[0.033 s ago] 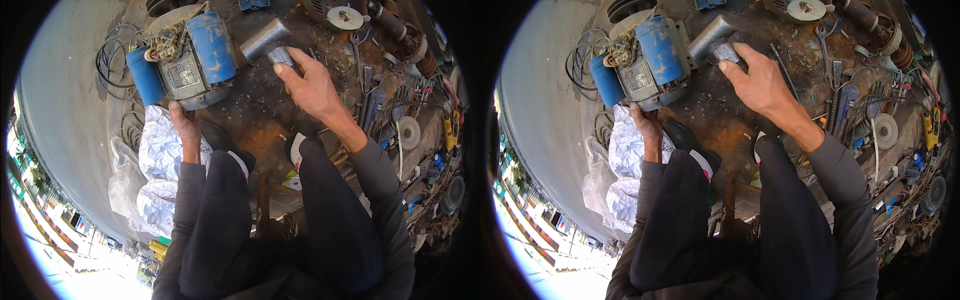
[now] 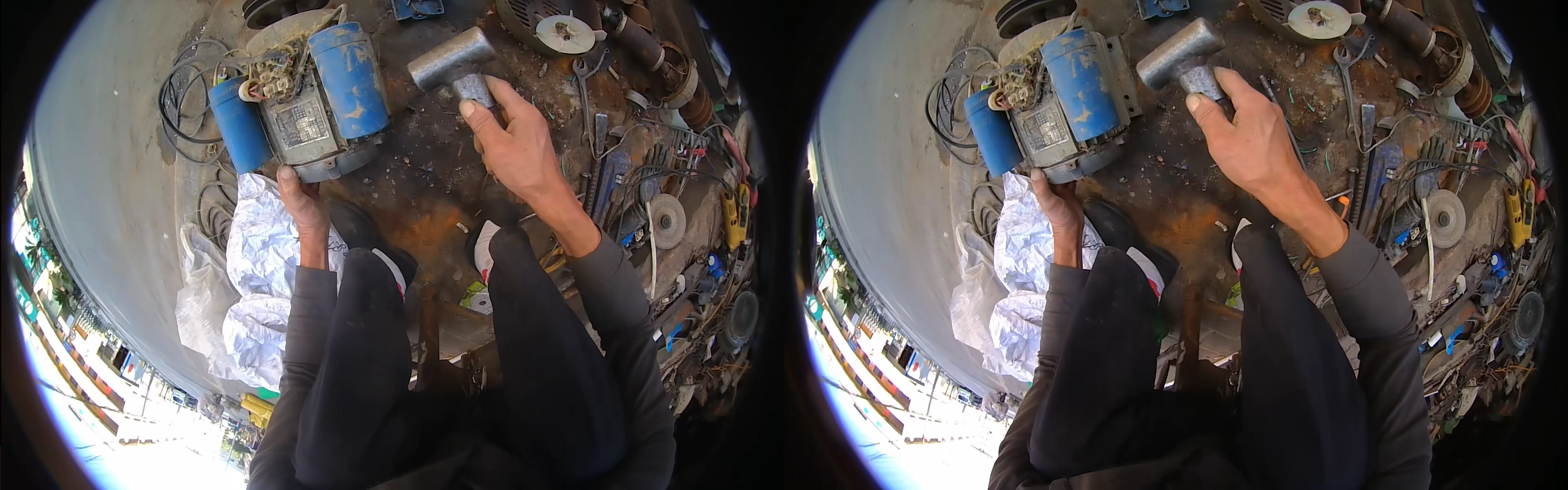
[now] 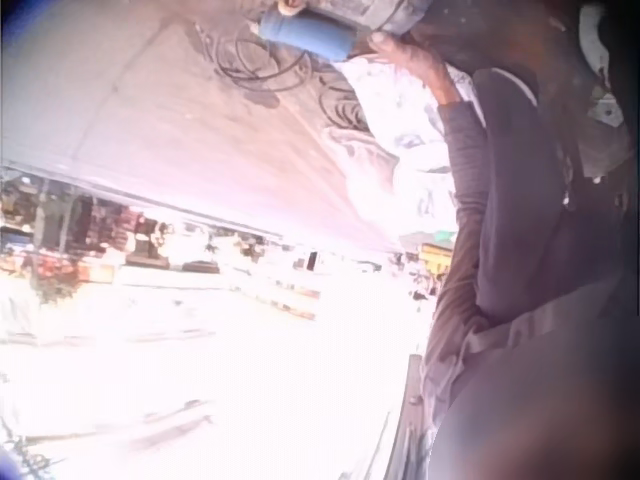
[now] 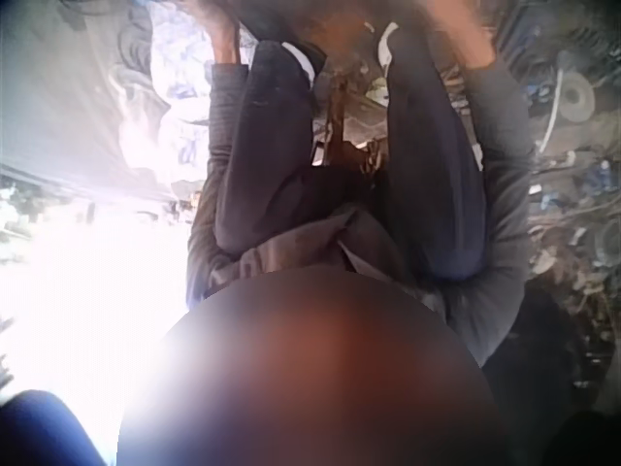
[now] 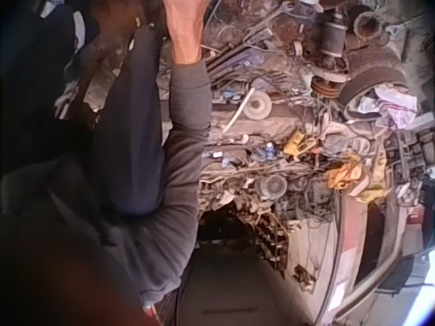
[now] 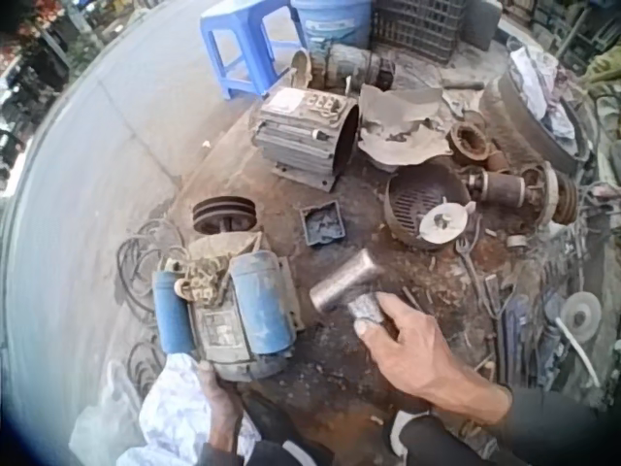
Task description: The person uses a metal rod to rotate the shaft of a blue electric motor and then repeatedly strikes the motor housing with a hammer. The person continues hammering different sides of the motor while holding it steady.
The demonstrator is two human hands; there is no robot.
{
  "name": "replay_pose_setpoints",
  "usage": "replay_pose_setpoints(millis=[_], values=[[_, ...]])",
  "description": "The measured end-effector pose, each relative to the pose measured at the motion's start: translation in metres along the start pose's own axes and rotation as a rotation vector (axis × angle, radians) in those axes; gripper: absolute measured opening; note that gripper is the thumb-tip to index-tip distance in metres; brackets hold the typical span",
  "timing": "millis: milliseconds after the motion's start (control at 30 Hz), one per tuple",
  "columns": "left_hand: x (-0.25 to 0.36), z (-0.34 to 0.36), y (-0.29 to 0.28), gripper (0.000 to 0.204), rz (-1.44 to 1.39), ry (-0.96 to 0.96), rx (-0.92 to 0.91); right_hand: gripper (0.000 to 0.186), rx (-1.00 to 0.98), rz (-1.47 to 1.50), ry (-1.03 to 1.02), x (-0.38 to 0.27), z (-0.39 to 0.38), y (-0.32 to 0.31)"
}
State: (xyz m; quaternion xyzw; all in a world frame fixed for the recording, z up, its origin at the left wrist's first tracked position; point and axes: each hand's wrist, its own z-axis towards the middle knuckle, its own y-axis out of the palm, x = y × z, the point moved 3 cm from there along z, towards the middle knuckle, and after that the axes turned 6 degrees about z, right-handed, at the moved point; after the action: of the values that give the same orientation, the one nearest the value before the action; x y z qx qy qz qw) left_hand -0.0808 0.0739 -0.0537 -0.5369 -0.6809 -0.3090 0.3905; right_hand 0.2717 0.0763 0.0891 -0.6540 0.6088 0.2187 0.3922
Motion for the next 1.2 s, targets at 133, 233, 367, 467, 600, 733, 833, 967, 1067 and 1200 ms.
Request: replay_pose_setpoints(millis=[133,233,367,467,600,733,833,967,1067,1200], values=[[0.001,0.000,0.002,0.080,-0.022,0.074,-0.086,0.047,-0.340,-0.171,-0.025,0.013,-0.006,0.015],[0.001,0.002,-0.003,0.080,-0.007,0.036,-0.068,0.048,-0.197,-0.113,-0.046,0.020,-0.004,0.013],[0.001,0.000,-0.005,0.079,0.003,0.041,-0.030,0.042,0.078,0.066,-0.055,0.026,-0.002,0.004],[0.005,0.001,0.001,0.080,-0.031,0.087,-0.078,0.041,-0.310,-0.115,-0.063,0.031,-0.010,0.023],[0.007,-0.004,0.001,0.078,-0.040,-0.001,-0.012,0.046,-0.449,-0.156,0.026,0.048,-0.031,0.041],[0.006,-0.014,0.010,0.073,-0.190,-0.023,-0.011,0.051,-0.372,-0.111,0.128,0.063,-0.049,0.040],[0.003,-0.018,0.020,0.069,-0.313,-0.116,0.029,0.052,-0.395,-0.087,0.200,0.057,-0.059,0.034],[-0.004,-0.022,0.029,0.063,-0.526,-0.189,0.031,0.059,-0.409,-0.028,0.426,0.017,-0.077,0.029],[-0.005,-0.022,0.029,0.055,-0.674,-0.237,-0.019,0.065,-0.451,-0.118,0.358,-0.043,-0.090,0.032],[-0.007,-0.022,0.030,0.055,-0.774,-0.310,-0.090,0.066,-0.495,-0.213,0.045,-0.141,-0.101,0.064]])
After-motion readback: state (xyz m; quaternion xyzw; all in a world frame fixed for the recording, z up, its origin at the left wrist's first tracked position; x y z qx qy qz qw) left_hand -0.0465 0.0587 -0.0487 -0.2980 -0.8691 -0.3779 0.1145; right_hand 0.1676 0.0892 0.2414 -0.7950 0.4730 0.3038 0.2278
